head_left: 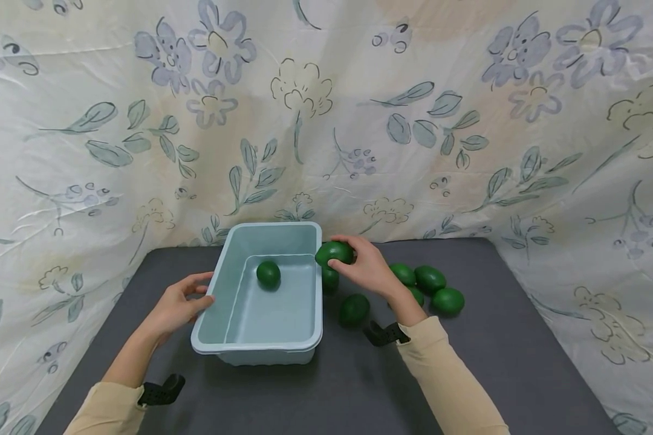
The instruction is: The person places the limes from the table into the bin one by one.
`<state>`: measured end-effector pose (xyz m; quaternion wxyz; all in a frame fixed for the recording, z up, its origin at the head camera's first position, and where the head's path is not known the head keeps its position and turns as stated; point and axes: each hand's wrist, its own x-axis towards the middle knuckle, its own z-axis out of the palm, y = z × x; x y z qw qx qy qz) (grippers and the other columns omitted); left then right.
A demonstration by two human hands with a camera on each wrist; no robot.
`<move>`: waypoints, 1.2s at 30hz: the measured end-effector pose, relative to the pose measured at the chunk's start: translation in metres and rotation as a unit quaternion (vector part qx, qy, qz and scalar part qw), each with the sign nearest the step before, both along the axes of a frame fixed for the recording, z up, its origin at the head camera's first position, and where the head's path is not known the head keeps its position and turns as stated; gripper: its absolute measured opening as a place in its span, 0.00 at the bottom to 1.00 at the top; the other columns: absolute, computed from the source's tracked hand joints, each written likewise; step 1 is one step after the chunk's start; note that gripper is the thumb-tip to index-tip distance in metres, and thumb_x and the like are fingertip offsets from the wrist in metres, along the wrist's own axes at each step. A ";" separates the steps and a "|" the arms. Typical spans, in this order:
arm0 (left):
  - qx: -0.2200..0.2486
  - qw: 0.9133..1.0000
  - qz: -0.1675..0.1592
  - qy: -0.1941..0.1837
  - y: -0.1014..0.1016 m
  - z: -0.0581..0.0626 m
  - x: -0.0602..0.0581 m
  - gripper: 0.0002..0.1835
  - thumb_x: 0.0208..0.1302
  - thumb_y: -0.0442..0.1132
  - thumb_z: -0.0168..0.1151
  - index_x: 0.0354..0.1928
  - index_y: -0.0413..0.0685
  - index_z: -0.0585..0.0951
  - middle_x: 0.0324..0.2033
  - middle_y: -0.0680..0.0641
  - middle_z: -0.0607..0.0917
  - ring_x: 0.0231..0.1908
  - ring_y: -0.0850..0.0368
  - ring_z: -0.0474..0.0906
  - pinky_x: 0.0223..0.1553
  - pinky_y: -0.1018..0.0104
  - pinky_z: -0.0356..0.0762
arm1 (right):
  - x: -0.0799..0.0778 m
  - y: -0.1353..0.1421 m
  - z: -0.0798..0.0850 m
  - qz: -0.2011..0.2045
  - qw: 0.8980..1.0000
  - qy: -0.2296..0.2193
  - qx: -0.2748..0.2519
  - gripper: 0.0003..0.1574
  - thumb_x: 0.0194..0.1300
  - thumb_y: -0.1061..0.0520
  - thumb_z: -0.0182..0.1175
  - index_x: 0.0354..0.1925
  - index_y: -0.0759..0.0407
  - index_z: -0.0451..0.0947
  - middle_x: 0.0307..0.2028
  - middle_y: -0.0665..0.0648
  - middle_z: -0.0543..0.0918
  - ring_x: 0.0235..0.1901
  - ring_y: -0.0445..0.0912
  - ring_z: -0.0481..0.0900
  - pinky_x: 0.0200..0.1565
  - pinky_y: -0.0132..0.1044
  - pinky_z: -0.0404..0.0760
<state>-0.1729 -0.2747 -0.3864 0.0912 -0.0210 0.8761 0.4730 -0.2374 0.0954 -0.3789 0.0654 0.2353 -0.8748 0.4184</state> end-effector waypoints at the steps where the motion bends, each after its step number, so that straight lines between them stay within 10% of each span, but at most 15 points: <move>1: 0.000 1.000 0.001 0.000 0.000 0.000 0.000 0.33 0.63 0.38 0.58 0.68 0.44 0.58 0.53 0.32 0.71 0.36 0.53 0.78 0.31 0.60 0.80 | -0.001 -0.003 0.001 0.003 1.000 0.000 -0.001 0.31 0.58 0.47 0.63 0.59 0.50 0.70 0.53 0.54 0.73 0.45 0.45 0.74 0.41 0.39 0.75; 36: 0.021 1.000 0.000 0.003 0.000 0.000 -0.002 0.33 0.62 0.35 0.57 0.68 0.42 0.58 0.52 0.32 0.71 0.36 0.53 0.80 0.30 0.59 0.80 | -0.019 -0.076 0.018 0.087 0.996 -0.004 0.005 0.30 0.59 0.50 0.62 0.59 0.52 0.69 0.57 0.54 0.72 0.46 0.44 0.73 0.41 0.35 0.75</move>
